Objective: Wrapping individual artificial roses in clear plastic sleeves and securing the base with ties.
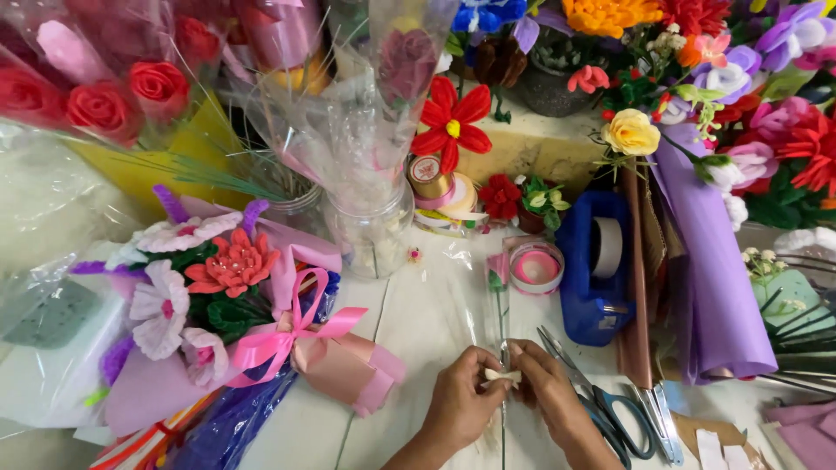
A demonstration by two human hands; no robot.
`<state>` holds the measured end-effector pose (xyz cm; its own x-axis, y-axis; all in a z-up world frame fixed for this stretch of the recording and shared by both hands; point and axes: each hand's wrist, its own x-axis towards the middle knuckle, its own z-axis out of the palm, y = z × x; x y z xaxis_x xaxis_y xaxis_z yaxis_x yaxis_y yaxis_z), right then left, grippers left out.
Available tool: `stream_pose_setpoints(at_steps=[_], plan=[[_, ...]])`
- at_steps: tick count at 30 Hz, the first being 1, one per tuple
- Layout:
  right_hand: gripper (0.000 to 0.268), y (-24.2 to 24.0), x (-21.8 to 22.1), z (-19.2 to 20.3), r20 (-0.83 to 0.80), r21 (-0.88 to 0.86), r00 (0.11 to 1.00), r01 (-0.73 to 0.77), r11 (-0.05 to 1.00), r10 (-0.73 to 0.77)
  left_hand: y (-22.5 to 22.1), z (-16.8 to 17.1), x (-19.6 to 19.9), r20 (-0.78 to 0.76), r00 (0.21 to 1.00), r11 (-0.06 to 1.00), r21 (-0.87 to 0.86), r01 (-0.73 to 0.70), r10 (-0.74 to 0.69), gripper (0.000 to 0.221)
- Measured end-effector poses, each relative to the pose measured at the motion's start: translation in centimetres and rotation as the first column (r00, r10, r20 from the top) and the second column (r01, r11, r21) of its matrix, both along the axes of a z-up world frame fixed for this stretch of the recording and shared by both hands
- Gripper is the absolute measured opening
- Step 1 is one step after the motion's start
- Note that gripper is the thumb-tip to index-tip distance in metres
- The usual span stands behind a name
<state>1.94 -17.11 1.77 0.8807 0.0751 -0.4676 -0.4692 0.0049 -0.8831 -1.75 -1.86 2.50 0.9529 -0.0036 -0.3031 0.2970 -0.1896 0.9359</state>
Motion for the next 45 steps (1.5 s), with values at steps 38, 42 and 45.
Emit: stream_pose_setpoints(at_steps=[38,42,45], plan=[[0.006,11.2,11.3,25.9,0.976,-0.21,-0.033,0.095,0.973,0.214,13.2,18.1,9.2,0.795,0.397,0.244,0.543,-0.804,-0.459,0.019],[0.01,12.7,12.1,24.7,0.915,-0.376,0.204,0.123,0.918,0.347,13.4,18.1,8.9,0.771,0.428,0.185,0.561,-0.807,-0.471,0.01],[0.018,13.4,12.9,23.0,0.839,-0.456,0.376,0.092,0.885,0.393,13.5,17.9,8.8,0.767,0.427,0.132,0.544,-0.829,-0.478,0.013]])
